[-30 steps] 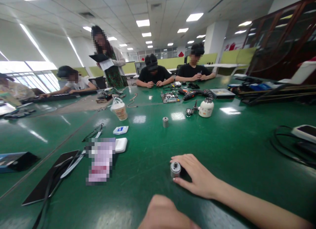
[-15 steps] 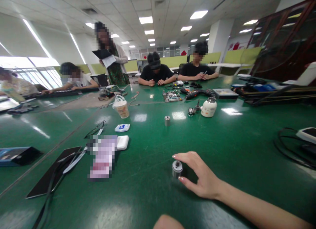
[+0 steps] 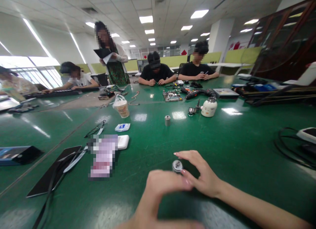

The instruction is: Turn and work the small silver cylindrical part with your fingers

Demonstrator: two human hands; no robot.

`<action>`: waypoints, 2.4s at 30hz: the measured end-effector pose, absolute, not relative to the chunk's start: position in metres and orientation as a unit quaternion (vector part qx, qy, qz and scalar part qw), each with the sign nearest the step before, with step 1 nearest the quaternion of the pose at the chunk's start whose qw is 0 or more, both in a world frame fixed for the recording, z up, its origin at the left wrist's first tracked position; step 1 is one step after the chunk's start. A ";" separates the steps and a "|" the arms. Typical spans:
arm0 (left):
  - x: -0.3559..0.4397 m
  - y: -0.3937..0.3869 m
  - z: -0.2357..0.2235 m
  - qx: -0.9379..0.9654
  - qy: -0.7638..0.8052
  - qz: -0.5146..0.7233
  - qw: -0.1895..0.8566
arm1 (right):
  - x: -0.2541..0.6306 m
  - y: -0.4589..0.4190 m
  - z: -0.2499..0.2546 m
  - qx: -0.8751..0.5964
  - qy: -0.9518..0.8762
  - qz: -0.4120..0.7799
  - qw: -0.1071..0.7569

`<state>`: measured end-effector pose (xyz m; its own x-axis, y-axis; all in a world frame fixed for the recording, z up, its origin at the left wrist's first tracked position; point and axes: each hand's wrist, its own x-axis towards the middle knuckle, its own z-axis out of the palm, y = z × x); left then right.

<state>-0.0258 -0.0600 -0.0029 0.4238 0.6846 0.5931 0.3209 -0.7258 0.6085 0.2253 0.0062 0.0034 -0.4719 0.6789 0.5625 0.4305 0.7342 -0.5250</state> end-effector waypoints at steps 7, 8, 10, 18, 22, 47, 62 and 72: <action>0.022 0.003 0.012 0.778 0.404 0.404 0.261 | 0.227 0.005 0.017 -0.318 -0.798 0.273 0.433; 0.020 0.008 0.004 0.777 0.403 0.387 0.290 | 0.228 0.005 0.017 -0.316 -0.797 0.289 0.427; 0.016 0.013 -0.006 0.777 0.390 0.366 0.331 | 0.230 0.006 0.018 -0.311 -0.795 0.316 0.414; 0.017 0.014 0.006 0.783 0.419 0.306 0.342 | 0.232 0.014 0.019 -0.369 -0.746 0.311 0.459; 0.017 0.014 0.005 0.766 0.438 0.309 0.355 | 0.227 0.014 0.022 -0.403 -0.741 0.290 0.453; 0.018 0.012 0.005 0.793 0.416 0.294 0.335 | 0.269 0.067 -0.013 -0.485 -0.750 0.219 0.391; 0.019 0.014 -0.003 0.794 0.399 0.318 0.332 | 0.218 0.011 0.036 -0.425 -0.772 0.287 0.376; 0.019 0.013 0.004 0.798 0.393 0.315 0.332 | 0.219 0.012 0.036 -0.461 -0.741 0.252 0.418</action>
<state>0.0188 0.0130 0.0044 0.4930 0.8358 0.2414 0.4170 -0.4706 0.7776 0.2194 0.0119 0.0364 -0.2264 0.8936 0.3876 0.4722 0.4487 -0.7587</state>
